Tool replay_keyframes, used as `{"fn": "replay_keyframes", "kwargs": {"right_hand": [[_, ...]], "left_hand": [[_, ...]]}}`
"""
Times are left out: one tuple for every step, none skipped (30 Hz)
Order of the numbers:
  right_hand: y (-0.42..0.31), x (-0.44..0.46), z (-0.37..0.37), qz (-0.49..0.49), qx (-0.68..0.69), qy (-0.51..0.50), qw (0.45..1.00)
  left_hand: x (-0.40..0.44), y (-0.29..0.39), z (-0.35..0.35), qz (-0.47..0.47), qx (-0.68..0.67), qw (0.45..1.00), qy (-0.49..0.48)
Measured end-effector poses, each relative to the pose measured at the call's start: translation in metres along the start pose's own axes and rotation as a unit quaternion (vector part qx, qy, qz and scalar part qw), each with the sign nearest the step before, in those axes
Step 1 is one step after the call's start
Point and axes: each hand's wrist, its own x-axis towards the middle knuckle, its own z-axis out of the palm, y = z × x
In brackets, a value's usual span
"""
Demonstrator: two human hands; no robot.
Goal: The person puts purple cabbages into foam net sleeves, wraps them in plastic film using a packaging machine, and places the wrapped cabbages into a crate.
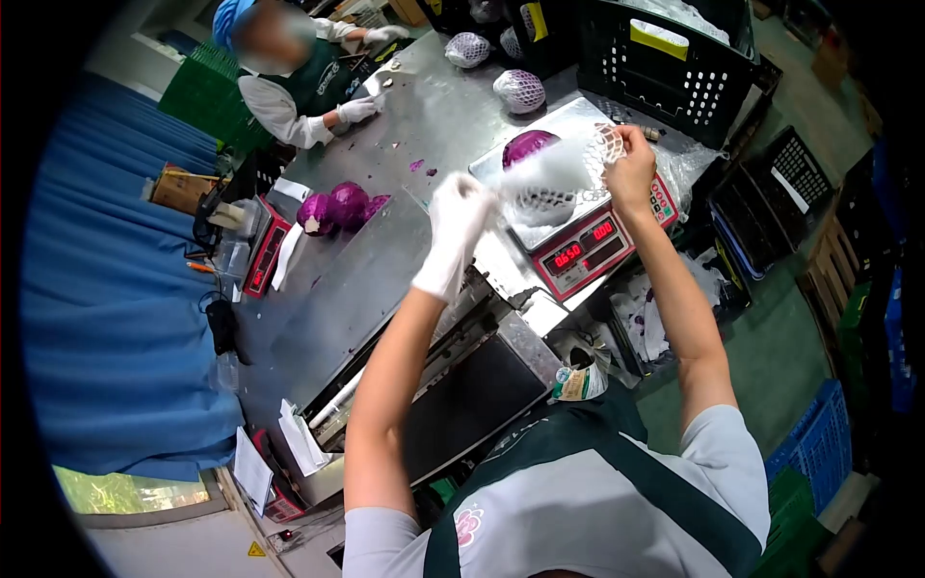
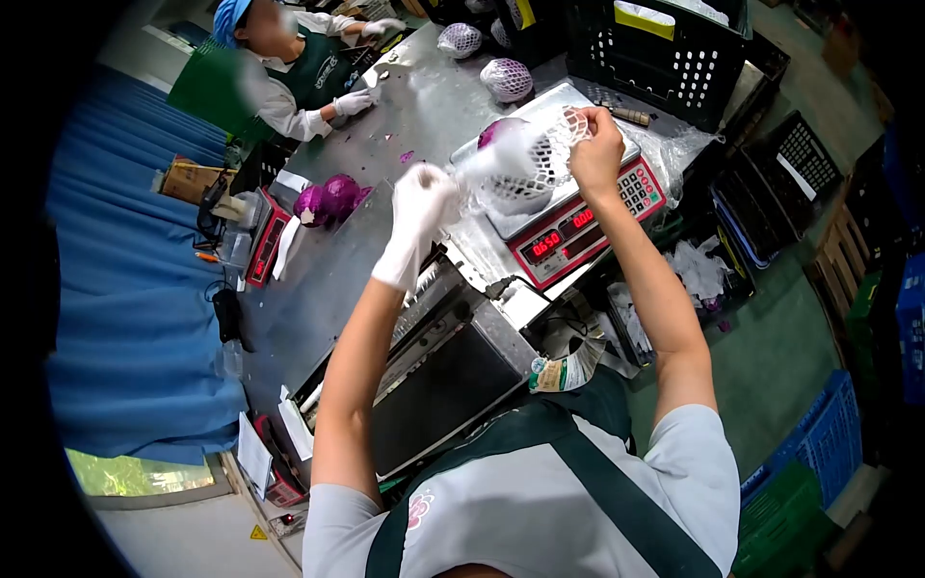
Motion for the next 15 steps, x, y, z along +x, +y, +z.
{"fn": "replay_keyframes", "kwargs": {"right_hand": [[0.02,0.009,0.005,0.031,0.065,-0.006,0.997],[0.031,0.016,0.016,-0.006,0.067,0.02,0.998],[0.042,0.022,0.018,0.076,0.059,-0.002,0.995],[0.048,0.028,0.021,0.157,0.051,-0.025,0.986],[0.078,0.037,0.026,0.199,0.005,-0.06,0.978],[0.1,0.039,0.028,0.192,-0.083,-0.095,0.973],[0.099,0.034,0.031,0.26,-0.102,-0.119,0.953],[0.097,0.024,0.032,0.326,-0.123,-0.143,0.926],[0.1,0.018,0.03,0.326,-0.126,-0.147,0.925],[0.105,0.013,0.027,0.335,-0.061,-0.135,0.93],[0.103,0.002,0.024,0.341,-0.029,-0.13,0.931],[0.1,-0.008,0.02,0.346,0.003,-0.126,0.93],[0.085,-0.021,0.014,0.306,0.113,-0.132,0.936],[0.072,-0.035,0.009,0.264,0.222,-0.138,0.928],[0.064,-0.048,0.007,0.229,0.236,-0.181,0.927]], "left_hand": [[0.017,0.009,0.004,-0.006,0.059,0.998,0.032],[0.033,0.018,0.008,-0.013,0.118,0.991,0.065],[0.053,0.011,0.017,0.001,0.135,0.988,0.069],[0.074,-0.007,0.028,0.014,0.152,0.986,0.073],[0.089,-0.023,0.04,0.047,0.199,0.977,0.063],[0.097,-0.03,0.053,0.022,0.22,0.975,0.028],[0.12,-0.065,0.089,0.056,0.077,0.995,-0.026],[0.143,-0.11,0.122,0.088,-0.069,0.991,-0.079],[0.153,-0.14,0.132,0.107,-0.045,0.99,-0.083],[0.13,-0.114,0.116,0.11,0.013,0.992,-0.066],[0.105,-0.085,0.1,0.11,0.07,0.99,-0.049],[0.08,-0.066,0.082,0.127,0.169,0.975,-0.06],[0.057,-0.047,0.063,0.099,0.159,0.98,-0.067],[0.032,-0.03,0.042,0.069,0.149,0.984,-0.073],[0.0,-0.01,0.018,0.034,0.002,0.998,-0.061]]}}
